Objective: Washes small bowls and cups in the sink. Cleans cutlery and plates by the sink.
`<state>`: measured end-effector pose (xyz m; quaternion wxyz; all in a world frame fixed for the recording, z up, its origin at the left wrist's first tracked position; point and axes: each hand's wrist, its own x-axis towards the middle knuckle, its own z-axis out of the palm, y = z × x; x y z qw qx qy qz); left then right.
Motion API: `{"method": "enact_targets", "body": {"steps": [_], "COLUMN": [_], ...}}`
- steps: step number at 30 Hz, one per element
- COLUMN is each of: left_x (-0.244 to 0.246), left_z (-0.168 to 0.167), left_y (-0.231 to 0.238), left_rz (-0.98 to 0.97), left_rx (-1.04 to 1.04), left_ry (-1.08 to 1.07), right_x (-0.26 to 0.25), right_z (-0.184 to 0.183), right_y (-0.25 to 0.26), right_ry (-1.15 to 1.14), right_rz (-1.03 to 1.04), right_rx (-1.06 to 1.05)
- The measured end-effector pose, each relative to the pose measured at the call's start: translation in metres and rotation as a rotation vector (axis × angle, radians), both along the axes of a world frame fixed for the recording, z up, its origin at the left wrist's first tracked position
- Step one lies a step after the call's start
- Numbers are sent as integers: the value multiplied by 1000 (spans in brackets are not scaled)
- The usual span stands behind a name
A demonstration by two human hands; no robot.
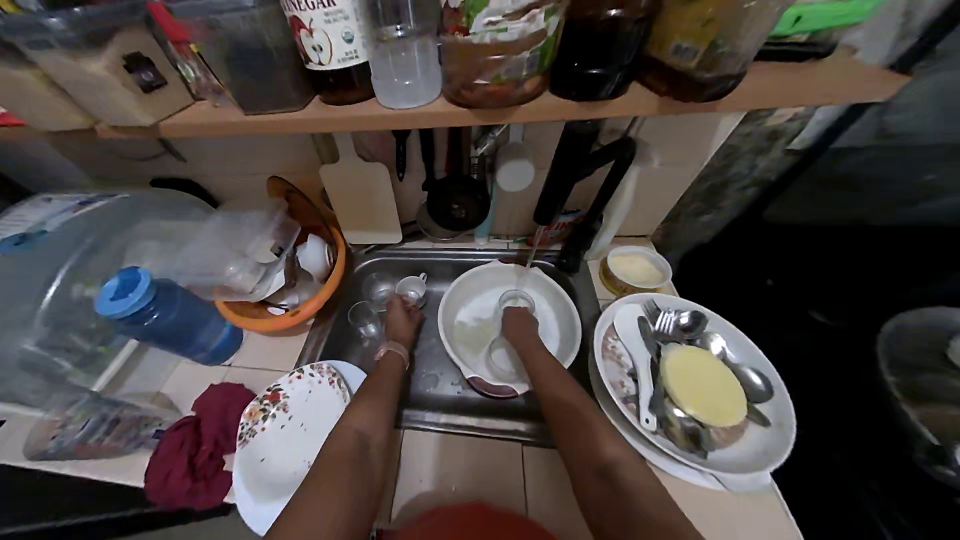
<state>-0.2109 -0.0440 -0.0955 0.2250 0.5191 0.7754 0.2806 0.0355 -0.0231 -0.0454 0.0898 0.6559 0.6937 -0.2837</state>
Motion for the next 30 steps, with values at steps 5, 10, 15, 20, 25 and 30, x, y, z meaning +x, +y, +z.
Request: {"method": "enact_targets", "body": {"steps": [5, 10, 15, 20, 25, 30], "left_x": [-4, -8, -5, 25, 91, 153], "left_z": [12, 33, 43, 51, 60, 65], "left_y": [-3, -6, 6, 16, 19, 24], "left_rz": [-23, -137, -129, -125, -514, -924], "left_rx": [-155, -179, -138, -111, 184, 229], "left_ry": [137, 483, 489, 459, 187, 123], "right_x": [13, 29, 23, 21, 15, 9], "right_z": [-15, -19, -9, -13, -3, 1], "right_y": [11, 22, 12, 5, -2, -8], "right_ry": [78, 600, 1316, 1824, 1985, 1881], "right_rz": [-10, -333, -981, -1342, -1447, -1255], "right_rx": [-15, 33, -42, -185, -161, 43]}}
